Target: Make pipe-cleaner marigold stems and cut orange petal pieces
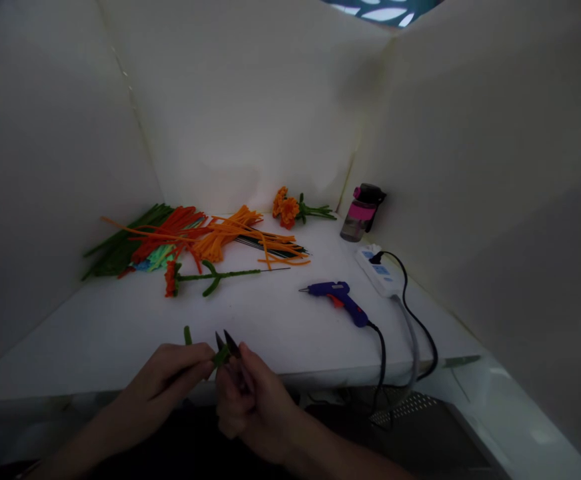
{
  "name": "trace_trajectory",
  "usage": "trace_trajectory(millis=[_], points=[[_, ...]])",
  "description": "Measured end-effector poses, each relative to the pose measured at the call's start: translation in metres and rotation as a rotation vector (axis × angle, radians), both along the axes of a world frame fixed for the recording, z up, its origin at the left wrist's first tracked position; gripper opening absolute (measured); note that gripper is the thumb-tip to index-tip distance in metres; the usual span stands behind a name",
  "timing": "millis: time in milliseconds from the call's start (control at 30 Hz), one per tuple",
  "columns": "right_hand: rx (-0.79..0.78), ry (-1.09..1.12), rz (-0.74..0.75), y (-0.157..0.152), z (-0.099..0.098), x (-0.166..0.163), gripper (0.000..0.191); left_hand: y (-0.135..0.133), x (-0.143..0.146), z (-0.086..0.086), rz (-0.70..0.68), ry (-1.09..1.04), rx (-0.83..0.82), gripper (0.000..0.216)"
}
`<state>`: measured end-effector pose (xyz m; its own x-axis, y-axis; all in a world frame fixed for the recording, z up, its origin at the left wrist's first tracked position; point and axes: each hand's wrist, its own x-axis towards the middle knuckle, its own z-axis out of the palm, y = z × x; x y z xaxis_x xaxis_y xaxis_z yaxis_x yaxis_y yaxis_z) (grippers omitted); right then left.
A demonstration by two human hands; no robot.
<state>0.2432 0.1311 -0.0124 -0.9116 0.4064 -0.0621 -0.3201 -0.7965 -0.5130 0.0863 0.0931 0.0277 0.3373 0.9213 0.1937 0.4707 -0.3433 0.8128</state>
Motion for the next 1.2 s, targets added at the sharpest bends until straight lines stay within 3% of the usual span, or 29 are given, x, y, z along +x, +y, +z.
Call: trace_trajectory(millis=[300, 800, 967, 1100, 1200], points=[[-0.152, 0.007, -0.034, -0.021, -0.009, 0.001, 0.058, -0.013, 0.0, 0.004, 0.01, 0.062, -0.009, 0.03], [-0.107, -0.116, -0.139, -0.035, -0.029, 0.017, 0.057, -0.02, 0.002, 0.013, -0.008, 0.187, -0.02, 0.034], [-0.113, -0.122, -0.087, -0.028, -0.024, 0.022, 0.055, -0.013, 0.001, 0.014, -0.032, 0.116, -0.089, 0.033], [0.029, -0.145, -0.122, -0.004, -0.008, 0.024, 0.052, 0.003, -0.002, 0.012, -0.023, -0.067, -0.202, 0.034], [0.1, -0.139, -0.076, 0.013, -0.002, 0.025, 0.05, 0.014, -0.004, 0.007, -0.091, -0.238, -0.362, 0.032]])
